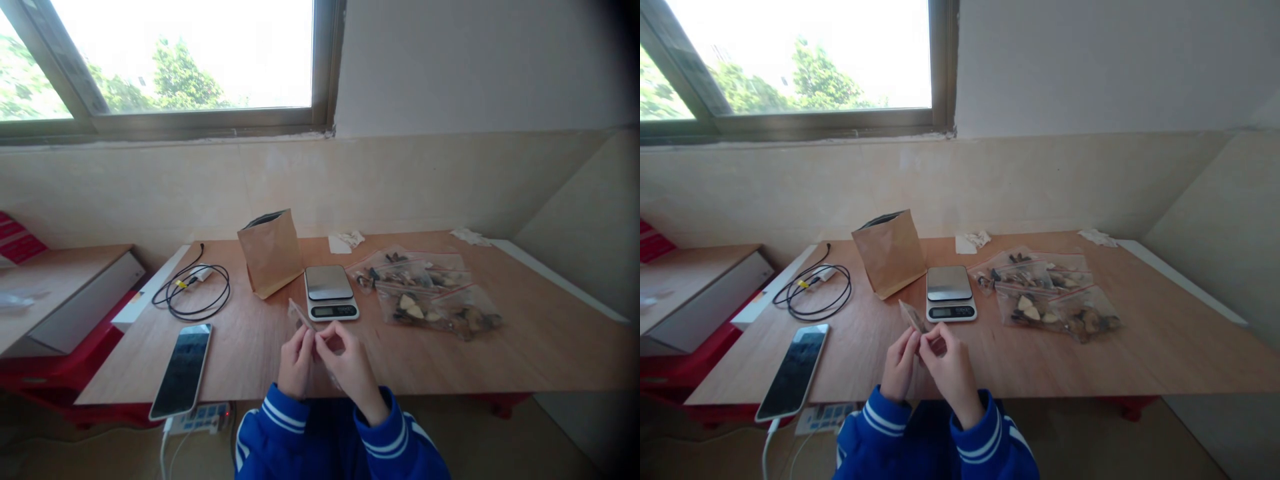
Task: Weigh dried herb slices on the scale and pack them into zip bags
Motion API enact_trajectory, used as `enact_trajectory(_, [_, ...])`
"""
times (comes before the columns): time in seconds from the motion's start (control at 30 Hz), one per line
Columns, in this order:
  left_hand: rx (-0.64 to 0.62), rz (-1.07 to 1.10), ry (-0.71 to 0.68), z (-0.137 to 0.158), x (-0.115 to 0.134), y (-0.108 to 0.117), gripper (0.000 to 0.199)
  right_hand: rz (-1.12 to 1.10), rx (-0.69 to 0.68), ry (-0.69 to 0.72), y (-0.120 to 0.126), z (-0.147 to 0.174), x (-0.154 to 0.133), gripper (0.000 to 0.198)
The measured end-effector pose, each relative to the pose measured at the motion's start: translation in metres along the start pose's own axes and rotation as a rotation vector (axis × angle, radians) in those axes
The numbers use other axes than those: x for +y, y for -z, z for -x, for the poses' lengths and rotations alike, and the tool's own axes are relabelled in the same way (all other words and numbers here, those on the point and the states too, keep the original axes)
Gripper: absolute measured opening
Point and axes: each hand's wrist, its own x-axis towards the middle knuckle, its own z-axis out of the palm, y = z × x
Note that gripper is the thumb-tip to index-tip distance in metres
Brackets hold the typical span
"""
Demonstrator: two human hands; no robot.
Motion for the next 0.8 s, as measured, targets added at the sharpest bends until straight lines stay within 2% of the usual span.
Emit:
enact_trajectory(0.07, [0.000, -0.054, -0.005, 0.000, 0.002, 0.006, 0.028, 0.035, 0.185, -0.021, 0.008, -0.002, 0.007, 0.024])
enact_trajectory(0.13, [0.101, -0.111, -0.023, -0.001, 0.003, 0.014, 0.035, 0.086, 0.444, -0.029, 0.021, -0.006, 0.017, 0.024])
enact_trajectory(0.17, [0.154, -0.136, -0.034, -0.001, 0.003, 0.017, 0.039, 0.083, 0.531, -0.030, 0.028, -0.008, 0.022, 0.025])
enact_trajectory(0.2, [0.176, -0.150, -0.041, -0.003, 0.003, 0.020, 0.041, 0.048, 0.558, -0.030, 0.034, -0.010, 0.025, 0.025])
enact_trajectory(0.27, [0.143, -0.104, -0.038, -0.007, 0.001, 0.023, 0.043, -0.066, 0.509, -0.017, 0.039, -0.012, 0.027, 0.027])
enact_trajectory(0.33, [0.117, 0.049, 0.006, -0.014, -0.004, 0.020, 0.047, -0.159, 0.435, 0.010, 0.035, -0.012, 0.021, 0.027])
enact_trajectory(0.4, [0.171, 0.232, 0.075, -0.023, -0.014, 0.013, 0.050, -0.210, 0.375, 0.037, 0.026, -0.012, 0.012, 0.027])
enact_trajectory(0.47, [0.276, 0.400, 0.141, -0.031, -0.024, 0.003, 0.043, -0.258, 0.334, 0.052, 0.016, -0.014, 0.004, 0.026])
enact_trajectory(0.5, [0.279, 0.474, 0.181, -0.035, -0.028, -0.003, 0.038, -0.280, 0.329, 0.055, 0.011, -0.015, 0.003, 0.027])
enact_trajectory(0.57, [0.245, 0.583, 0.215, -0.041, -0.034, -0.012, 0.037, -0.320, 0.316, 0.049, 0.004, -0.020, 0.005, 0.027])
enact_trajectory(0.7, [0.110, 0.836, 0.299, -0.056, -0.038, -0.021, 0.051, -0.312, 0.260, 0.002, -0.004, -0.032, 0.019, 0.031])
enact_trajectory(0.8, [0.062, 0.877, 0.357, -0.072, -0.041, -0.017, 0.057, -0.162, 0.385, 0.076, -0.003, -0.037, 0.019, 0.033])
